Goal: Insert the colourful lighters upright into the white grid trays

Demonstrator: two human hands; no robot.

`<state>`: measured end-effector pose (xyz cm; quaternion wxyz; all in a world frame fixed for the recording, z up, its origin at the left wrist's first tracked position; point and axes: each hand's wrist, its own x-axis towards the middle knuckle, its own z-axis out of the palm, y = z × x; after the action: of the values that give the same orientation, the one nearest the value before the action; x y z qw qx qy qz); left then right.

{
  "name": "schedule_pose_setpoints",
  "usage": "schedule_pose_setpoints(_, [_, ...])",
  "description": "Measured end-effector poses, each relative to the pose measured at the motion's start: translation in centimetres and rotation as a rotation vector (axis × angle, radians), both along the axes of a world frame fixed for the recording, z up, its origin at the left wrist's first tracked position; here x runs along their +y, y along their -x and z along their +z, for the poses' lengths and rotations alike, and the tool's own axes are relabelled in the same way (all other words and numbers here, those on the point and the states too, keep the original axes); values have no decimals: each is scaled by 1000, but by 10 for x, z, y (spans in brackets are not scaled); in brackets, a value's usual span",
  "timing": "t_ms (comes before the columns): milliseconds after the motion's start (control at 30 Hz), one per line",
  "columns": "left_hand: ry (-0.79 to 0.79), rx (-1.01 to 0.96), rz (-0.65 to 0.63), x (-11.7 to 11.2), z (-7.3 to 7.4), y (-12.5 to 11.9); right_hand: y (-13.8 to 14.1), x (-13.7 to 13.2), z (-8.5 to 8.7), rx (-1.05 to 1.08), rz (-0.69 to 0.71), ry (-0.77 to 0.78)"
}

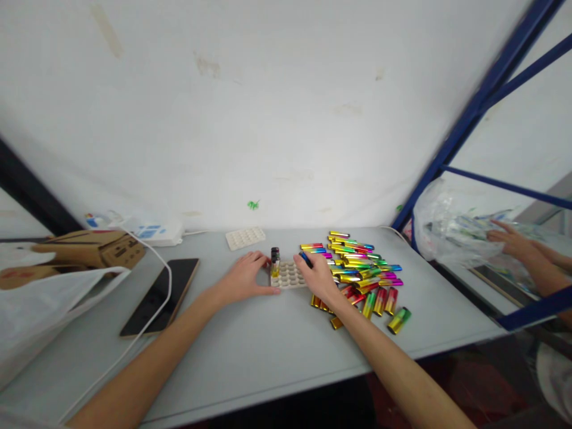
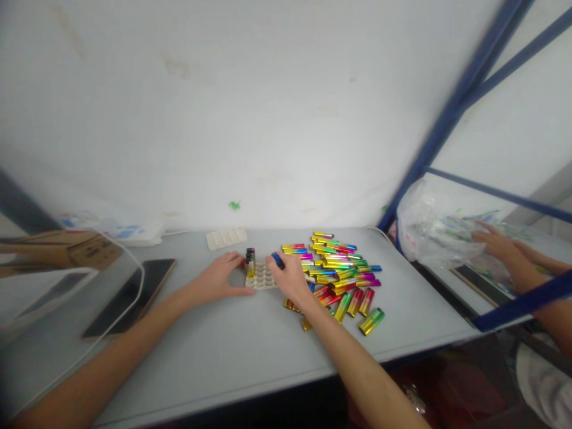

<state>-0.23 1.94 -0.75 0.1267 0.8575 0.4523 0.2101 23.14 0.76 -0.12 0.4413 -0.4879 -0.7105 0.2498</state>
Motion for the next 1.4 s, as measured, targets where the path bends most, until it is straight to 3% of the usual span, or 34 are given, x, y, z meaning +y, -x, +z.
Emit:
schedule_pose_setpoints(300, [-35, 30, -4, -1, -2, 1, -2, -2, 2, -357, 96, -242])
schedule_pose_setpoints(533, [-25, 36, 2, -4, 4, -1, 4, -5, 7, -413, 164, -53])
schedule_pose_setpoints(700, [-12, 40, 3, -5, 4, -2, 3, -7, 10, -563, 259, -142])
schedule_pose_setpoints(900, [-30, 29, -3, -2, 1, -2, 21, -18, 12, -848, 111, -192])
schedule_pose_setpoints(967, [-29, 34, -3, -1, 1, -1, 22, -19, 12, -846, 141, -189])
schedule_pose_setpoints(1100, [-38, 44, 10, 1, -2, 0, 3, -9, 14, -687, 214, -178])
schedule_pose_setpoints(1300, [-31, 56, 20, 1, -1, -1, -54, 25, 15, -597, -98, -193])
schedule_pose_setpoints(1400, [-20, 81, 27, 0, 2, -3, -86, 31, 19, -554, -108, -145])
